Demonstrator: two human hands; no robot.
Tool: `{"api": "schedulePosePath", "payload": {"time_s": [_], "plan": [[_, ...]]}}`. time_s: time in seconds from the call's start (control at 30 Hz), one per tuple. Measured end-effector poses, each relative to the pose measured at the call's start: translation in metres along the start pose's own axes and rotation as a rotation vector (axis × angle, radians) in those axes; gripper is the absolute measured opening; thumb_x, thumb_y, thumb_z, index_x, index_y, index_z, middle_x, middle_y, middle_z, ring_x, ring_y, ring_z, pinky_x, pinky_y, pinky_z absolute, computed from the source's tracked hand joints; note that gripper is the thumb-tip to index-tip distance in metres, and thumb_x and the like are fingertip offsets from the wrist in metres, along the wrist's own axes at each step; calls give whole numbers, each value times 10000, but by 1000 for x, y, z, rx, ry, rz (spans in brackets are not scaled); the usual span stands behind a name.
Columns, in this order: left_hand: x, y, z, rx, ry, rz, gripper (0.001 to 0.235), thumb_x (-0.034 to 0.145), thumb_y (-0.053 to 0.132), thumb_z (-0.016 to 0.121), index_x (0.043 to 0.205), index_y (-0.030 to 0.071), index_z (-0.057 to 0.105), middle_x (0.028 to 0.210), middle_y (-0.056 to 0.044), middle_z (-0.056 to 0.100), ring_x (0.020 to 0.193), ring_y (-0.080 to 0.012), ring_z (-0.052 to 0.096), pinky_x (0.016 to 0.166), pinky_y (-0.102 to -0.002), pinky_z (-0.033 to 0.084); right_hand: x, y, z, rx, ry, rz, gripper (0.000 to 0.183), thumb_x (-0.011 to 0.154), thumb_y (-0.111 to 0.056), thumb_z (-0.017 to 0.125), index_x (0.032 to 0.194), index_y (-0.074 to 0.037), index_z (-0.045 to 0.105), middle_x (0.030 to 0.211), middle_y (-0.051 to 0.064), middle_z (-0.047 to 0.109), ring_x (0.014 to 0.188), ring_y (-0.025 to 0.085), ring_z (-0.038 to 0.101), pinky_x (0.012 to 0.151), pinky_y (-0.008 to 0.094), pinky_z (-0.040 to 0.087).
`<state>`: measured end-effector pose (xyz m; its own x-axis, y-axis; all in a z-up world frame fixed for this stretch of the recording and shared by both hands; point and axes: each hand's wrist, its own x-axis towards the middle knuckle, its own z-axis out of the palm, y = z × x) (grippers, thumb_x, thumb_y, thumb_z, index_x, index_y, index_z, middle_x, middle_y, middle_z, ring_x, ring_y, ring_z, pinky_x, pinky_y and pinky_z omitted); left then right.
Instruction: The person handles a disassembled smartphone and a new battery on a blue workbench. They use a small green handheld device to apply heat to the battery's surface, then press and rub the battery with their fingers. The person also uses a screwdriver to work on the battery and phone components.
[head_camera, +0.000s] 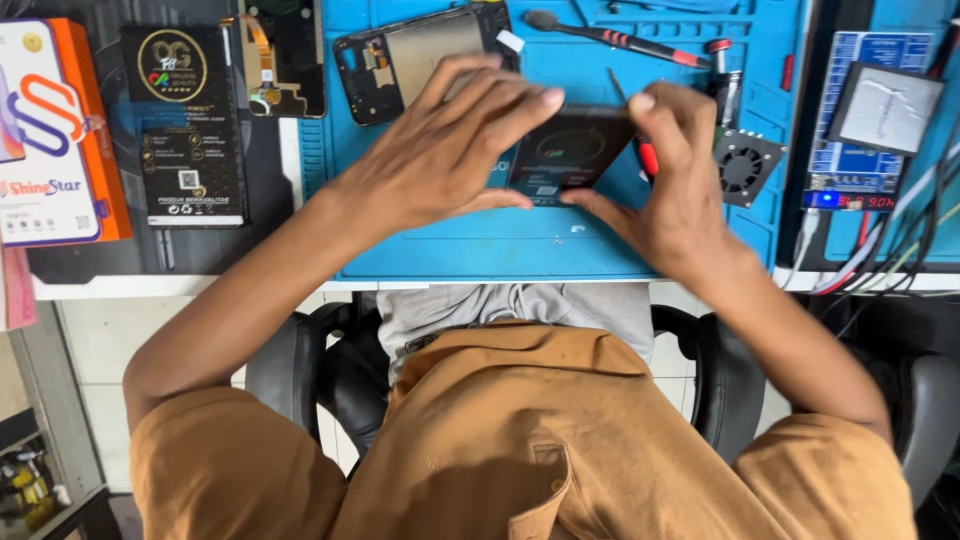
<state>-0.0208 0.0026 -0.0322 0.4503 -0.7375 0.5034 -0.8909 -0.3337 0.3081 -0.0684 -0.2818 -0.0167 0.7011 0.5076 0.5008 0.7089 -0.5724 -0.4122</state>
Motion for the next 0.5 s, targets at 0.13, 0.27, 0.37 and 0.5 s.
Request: {"api": "schedulePosePath", "payload": {"time_s": [0.13, 0.27, 0.37, 0.5], "plan": [[-8, 25, 4, 47, 187, 91, 786, 983, 238, 842, 1609, 156, 373, 1125, -38, 663, 1085, -222, 640, 1031, -424, 496, -26, -18, 5, 13, 201, -14, 745, 811, -29, 960, 1381, -69, 482, 1171, 174, 593, 1058, 315, 586, 771, 426, 492], [-30, 58, 0, 36, 176, 127, 713, 966, 174, 887, 1542, 193, 468, 964, 17, 683, 948, -162, 671, 997, -406, 516, -36, -36, 3, 47, 234, -178, 537, 832, 106, 784, 1272, -61, 526, 1085, 159, 620, 970, 315, 666, 805, 471, 531], [-35, 63, -4, -187, 193, 15, 891, 874, 306, 942, 1568, 216, 391, 1116, 14, 705, 1062, -161, 679, 1099, -457, 469, -32, -46, -11, 117, 178, -245, 417, 834, 12, 803, 1180, -44, 577, 1055, 156, 659, 928, 327, 677, 816, 506, 536], [-29, 65, -20, -884, 298, -359, 1295, 582, 542, 951, 1622, 201, 259, 1475, -128, 530, 1363, -259, 544, 1218, -491, 395, -26, -59, -47, 237, 11, -270, 247, 880, -77, 802, 1072, -61, 648, 1057, 166, 690, 953, 335, 694, 881, 531, 553]]}}
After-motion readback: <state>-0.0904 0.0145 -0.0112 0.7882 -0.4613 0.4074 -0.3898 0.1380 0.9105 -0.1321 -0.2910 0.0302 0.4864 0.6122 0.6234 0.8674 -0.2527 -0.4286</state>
